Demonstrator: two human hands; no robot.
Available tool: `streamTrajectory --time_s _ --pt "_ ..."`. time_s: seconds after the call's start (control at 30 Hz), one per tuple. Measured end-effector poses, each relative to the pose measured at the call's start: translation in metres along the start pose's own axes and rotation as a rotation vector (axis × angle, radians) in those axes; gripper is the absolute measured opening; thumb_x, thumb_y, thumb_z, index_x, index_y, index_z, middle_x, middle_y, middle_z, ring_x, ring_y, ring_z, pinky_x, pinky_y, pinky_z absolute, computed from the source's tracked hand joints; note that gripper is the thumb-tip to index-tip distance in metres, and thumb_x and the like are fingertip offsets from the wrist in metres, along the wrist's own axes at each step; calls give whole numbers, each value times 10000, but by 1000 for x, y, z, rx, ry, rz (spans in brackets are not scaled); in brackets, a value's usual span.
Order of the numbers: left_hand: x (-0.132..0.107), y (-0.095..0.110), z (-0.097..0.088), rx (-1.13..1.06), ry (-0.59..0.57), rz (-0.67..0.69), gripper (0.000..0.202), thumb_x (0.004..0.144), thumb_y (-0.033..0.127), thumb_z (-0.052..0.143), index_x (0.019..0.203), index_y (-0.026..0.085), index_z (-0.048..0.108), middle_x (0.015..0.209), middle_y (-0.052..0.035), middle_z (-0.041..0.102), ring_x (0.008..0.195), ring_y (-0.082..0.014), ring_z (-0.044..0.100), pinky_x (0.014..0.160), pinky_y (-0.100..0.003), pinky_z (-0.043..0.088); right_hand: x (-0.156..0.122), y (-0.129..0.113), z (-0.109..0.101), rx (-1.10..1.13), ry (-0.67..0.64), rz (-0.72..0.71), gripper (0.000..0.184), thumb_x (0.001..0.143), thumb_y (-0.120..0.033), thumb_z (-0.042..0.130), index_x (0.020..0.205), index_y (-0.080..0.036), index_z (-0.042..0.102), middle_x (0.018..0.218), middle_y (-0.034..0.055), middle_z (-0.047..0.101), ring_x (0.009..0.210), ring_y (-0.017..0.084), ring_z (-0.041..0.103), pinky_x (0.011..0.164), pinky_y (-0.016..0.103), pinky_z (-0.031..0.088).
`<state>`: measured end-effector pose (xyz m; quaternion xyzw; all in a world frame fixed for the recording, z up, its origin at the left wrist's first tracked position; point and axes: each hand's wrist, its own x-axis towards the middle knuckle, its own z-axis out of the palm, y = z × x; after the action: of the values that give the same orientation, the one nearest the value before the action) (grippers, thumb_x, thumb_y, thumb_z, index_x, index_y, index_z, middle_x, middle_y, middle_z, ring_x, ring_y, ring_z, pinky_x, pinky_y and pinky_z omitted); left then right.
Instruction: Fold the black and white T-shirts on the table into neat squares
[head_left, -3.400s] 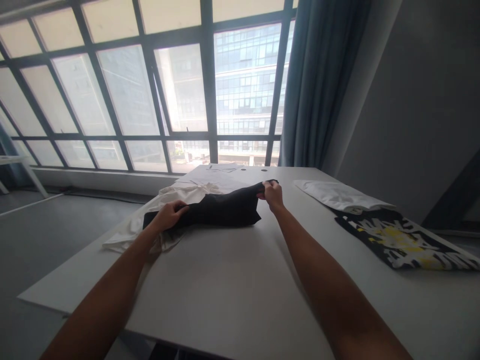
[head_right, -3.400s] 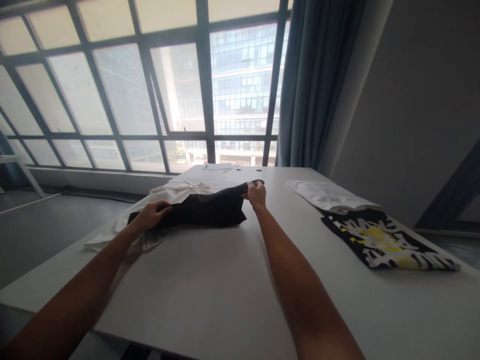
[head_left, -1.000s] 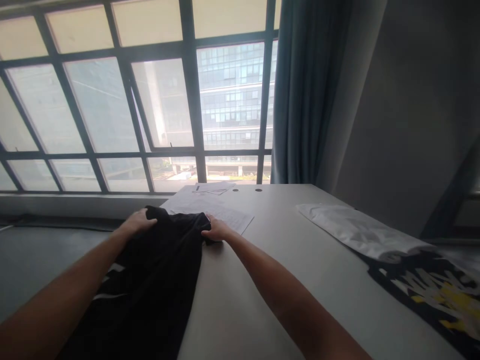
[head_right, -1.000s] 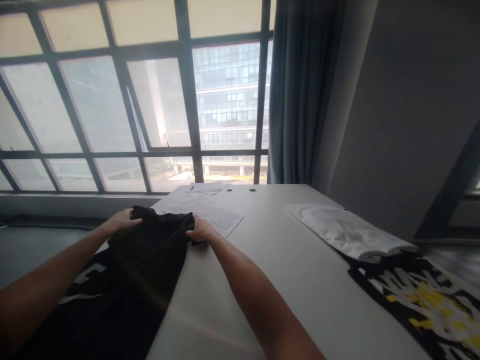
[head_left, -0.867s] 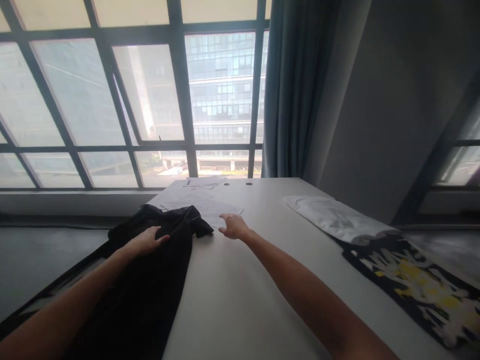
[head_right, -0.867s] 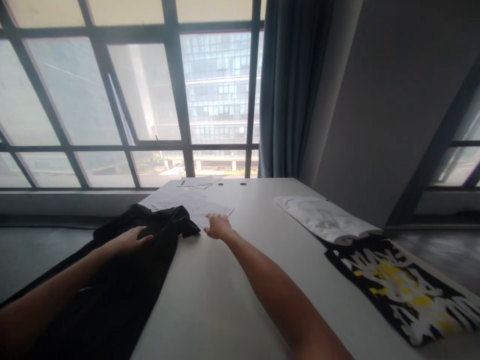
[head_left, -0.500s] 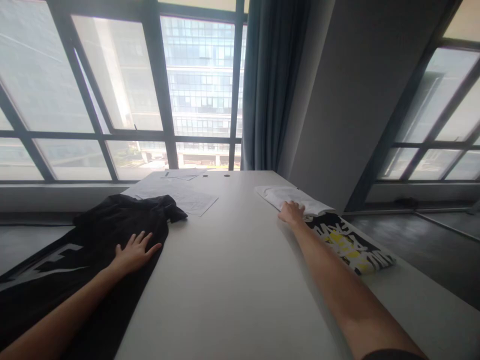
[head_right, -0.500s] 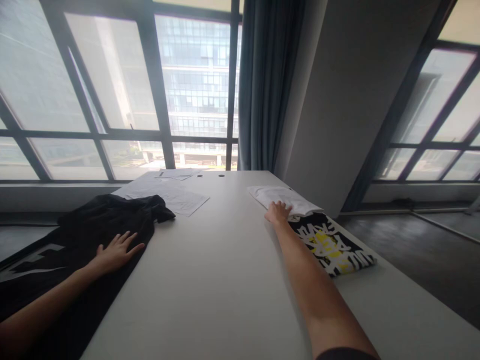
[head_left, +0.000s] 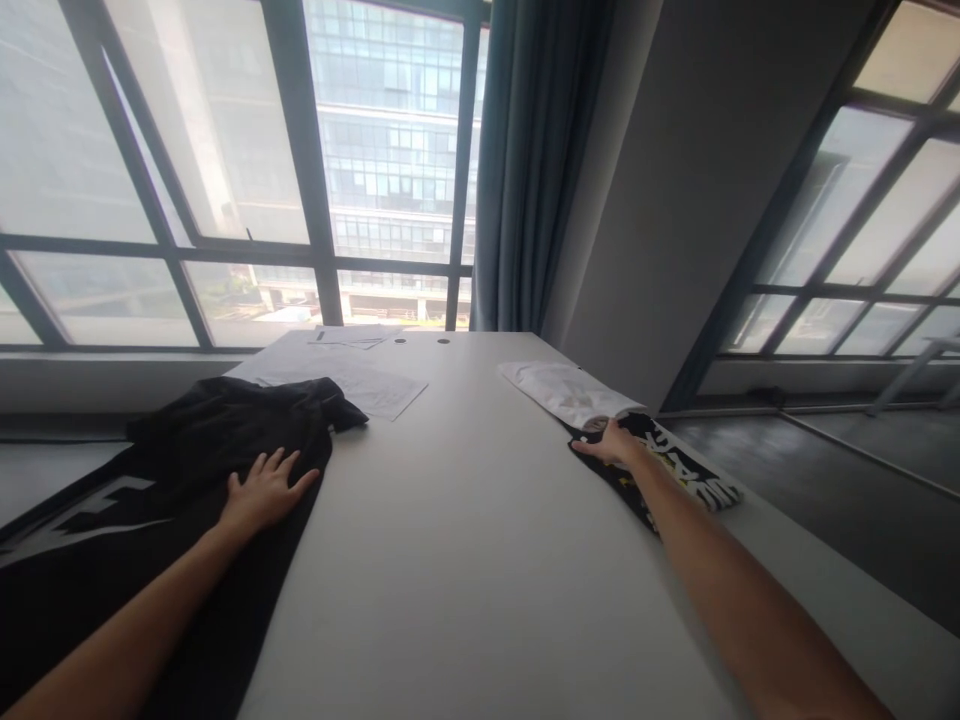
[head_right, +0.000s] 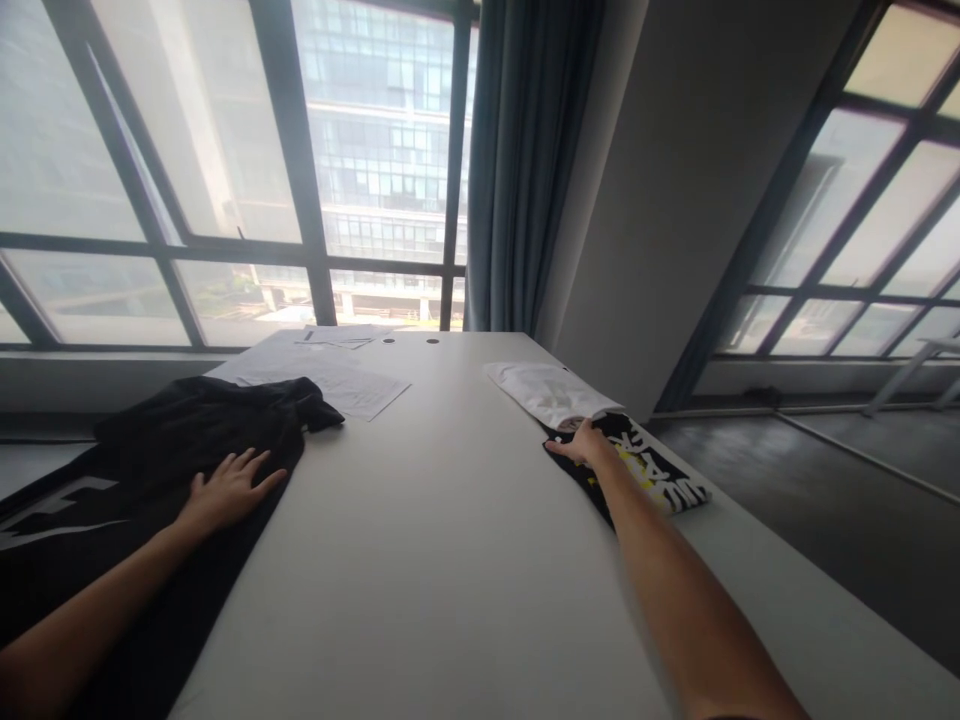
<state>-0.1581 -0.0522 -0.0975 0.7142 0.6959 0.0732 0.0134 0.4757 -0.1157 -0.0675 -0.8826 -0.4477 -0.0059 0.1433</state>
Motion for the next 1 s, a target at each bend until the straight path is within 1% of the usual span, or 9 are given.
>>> streamTrajectory --time_s 0.1,0.2,0.37,0.5,0.67,0.77,0.87,0.93,1.0 --pt "-1 2 -2 -15 14 -16 772 899 639 332 1511 179 432 1613 -137 296 1483 -406 223 1129 -688 194 -25 -1 -1 -125 -62 -20 610 783 -562 703 1195 -112 685 1196 232 665 1154 344 628 930 414 486" --pt "-3 4 -5 -20 11 -15 763 903 640 336 1511 188 431 1611 -131 304 1481 -398 232 1131 -682 201 -41 -4 -7 -171 9 1 382 917 -394 566 1134 -120 721 1180 223 678 1136 332 642 914 407 490" --pt "-9 7 -10 -24 22 -7 747 916 631 340 1499 177 445 1599 -141 332 1480 -374 251 1137 -663 215 -54 -8 -28 -110 135 114 412 915 -358 516 1049 -32 730 1014 282 701 1022 344 681 857 409 505" --pt "-12 8 -11 -43 53 -24 700 915 605 379 1458 178 498 1572 -149 383 1457 -376 303 1128 -653 249 -66 -25 -48 28 303 64 437 918 -379 475 1116 -57 693 1009 257 703 1000 340 675 861 426 490" --pt "-23 23 -20 -103 369 93 518 900 440 489 1303 142 620 1489 -185 489 1379 -357 433 1160 -594 239 -89 -91 -78 497 408 -170 384 900 -464 474 945 -150 689 946 156 715 928 282 642 843 369 465" --pt "-39 59 -29 -292 502 308 451 908 445 503 1239 173 646 1390 -156 590 1319 -335 504 1175 -563 239 -116 -149 -91 855 288 -451 449 859 -600 513 783 -175 638 780 74 678 763 217 597 756 334 460" --pt "-57 103 -31 -651 386 496 618 879 523 582 1391 183 520 1360 -162 607 1246 -306 574 1077 -484 420 -148 -203 -88 1200 -6 -667 496 802 -682 575 801 -188 617 729 11 633 680 166 554 655 293 449" --pt "-64 124 -28 -900 297 486 763 815 523 674 1461 202 425 1362 -160 601 1177 -294 621 959 -436 515 -165 -227 -76 1314 -217 -730 510 746 -702 645 790 -196 602 688 -16 600 627 142 522 594 273 430" --pt "-65 131 -22 -1071 218 432 694 773 510 711 1354 177 529 1181 -138 693 1010 -277 685 816 -385 566 -172 -239 -59 1357 -333 -725 517 689 -695 714 751 -200 581 645 -34 567 579 122 484 544 257 403"
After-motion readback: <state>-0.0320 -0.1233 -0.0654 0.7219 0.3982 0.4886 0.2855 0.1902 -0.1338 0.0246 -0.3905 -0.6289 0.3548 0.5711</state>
